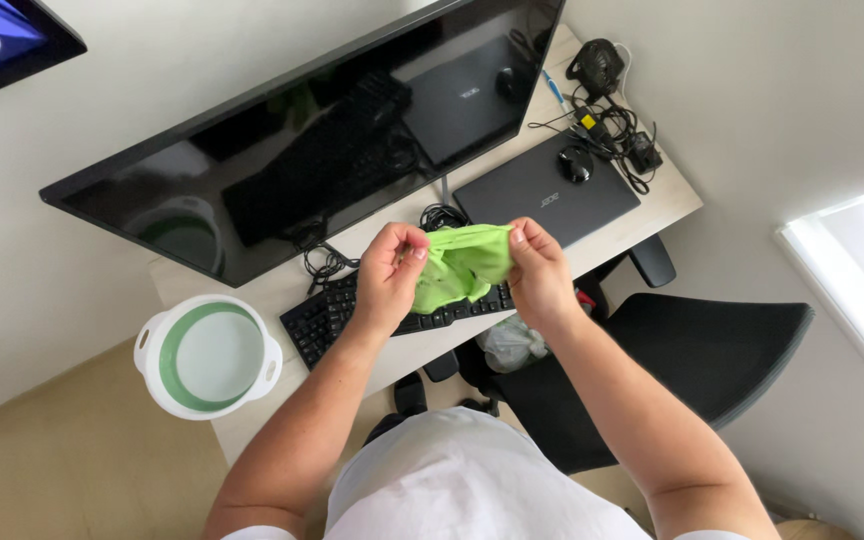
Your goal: The person cleans a keyboard and its cable using a cloth, wiping the keys, the back of the device, and the length of the wire.
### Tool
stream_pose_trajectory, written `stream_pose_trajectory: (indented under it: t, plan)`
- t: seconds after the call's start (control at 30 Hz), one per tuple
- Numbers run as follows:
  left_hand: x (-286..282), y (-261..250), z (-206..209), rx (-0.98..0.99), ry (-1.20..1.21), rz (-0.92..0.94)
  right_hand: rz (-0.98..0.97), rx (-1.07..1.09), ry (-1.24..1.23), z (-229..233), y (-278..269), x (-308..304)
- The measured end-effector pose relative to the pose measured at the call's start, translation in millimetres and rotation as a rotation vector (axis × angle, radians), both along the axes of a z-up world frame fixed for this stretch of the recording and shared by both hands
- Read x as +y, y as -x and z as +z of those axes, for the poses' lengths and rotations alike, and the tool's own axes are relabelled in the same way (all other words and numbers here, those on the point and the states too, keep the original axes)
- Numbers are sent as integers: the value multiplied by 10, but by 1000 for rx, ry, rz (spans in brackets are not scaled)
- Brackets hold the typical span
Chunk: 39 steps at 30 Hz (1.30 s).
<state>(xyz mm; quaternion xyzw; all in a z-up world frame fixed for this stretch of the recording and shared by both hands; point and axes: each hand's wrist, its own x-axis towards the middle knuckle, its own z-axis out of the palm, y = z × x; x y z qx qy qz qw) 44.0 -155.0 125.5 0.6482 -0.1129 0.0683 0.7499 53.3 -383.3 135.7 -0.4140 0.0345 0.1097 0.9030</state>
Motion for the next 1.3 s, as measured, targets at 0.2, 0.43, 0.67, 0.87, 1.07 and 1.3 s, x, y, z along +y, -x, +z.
stream_pose_trajectory:
  t: [0.2, 0.43, 0.67, 0.87, 1.07, 1.3]
  plan:
    - [53, -100, 460, -49, -664, -333, 101, -82, 5, 567, -37, -425]
    - [222, -190, 355, 346, -319, -517, 386, -477, 922, 912, -206, -1021]
    - [388, -243, 460, 413, 49, -541, 974, -408, 992, 273, -443, -1463]
    - [488, -252, 547, 442, 343, -474, 444, 131, -364, 174, 84, -927]
    - [418, -82, 356, 299, 901, -601, 430, -73, -445, 260, 376, -799]
    - [388, 123, -575, 699, 498, -514, 230, 313, 333, 66, 108, -1512]
